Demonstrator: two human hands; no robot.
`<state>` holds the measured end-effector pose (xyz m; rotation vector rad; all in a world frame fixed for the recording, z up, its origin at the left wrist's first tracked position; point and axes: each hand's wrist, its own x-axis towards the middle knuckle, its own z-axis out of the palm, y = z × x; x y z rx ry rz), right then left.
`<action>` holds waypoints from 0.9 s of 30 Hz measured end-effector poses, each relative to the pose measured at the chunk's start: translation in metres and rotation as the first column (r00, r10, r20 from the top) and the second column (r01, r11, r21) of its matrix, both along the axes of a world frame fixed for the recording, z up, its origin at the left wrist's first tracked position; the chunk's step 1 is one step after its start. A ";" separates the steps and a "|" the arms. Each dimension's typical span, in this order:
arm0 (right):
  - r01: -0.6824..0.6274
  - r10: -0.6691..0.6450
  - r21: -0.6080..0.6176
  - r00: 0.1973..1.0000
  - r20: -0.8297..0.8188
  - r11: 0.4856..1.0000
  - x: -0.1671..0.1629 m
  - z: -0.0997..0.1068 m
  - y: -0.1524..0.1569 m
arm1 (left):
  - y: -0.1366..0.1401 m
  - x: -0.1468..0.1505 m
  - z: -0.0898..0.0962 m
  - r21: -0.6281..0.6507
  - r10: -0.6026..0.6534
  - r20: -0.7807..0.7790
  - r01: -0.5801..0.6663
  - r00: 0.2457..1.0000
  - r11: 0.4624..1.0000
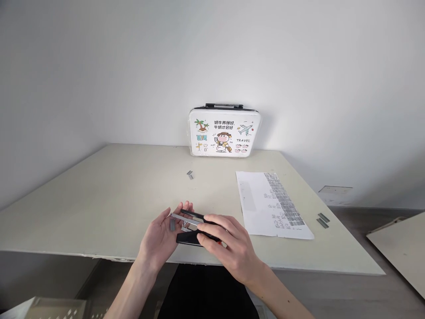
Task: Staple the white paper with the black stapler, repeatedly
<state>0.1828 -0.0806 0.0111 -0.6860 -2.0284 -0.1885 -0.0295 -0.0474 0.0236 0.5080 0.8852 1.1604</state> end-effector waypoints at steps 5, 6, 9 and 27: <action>0.022 -0.044 -0.102 0.975 -0.220 0.994 0.005 0.004 -0.003 | -0.005 -0.005 -0.004 -0.046 0.110 0.034 -0.109 0.993 0.993; 0.025 -0.067 -0.159 0.962 -0.263 0.987 0.006 0.004 -0.004 | -0.007 -0.007 -0.005 -0.043 0.123 0.033 -0.122 0.992 0.992; 0.015 -0.175 -0.393 0.910 -0.376 0.919 0.011 0.003 -0.007 | -0.016 -0.012 -0.004 0.069 0.132 -0.106 -0.125 0.986 0.990; -0.142 -0.313 -0.729 0.836 -0.450 0.669 -0.014 -0.007 0.034 | -0.034 0.003 -0.012 0.351 0.244 -0.655 0.003 0.715 0.936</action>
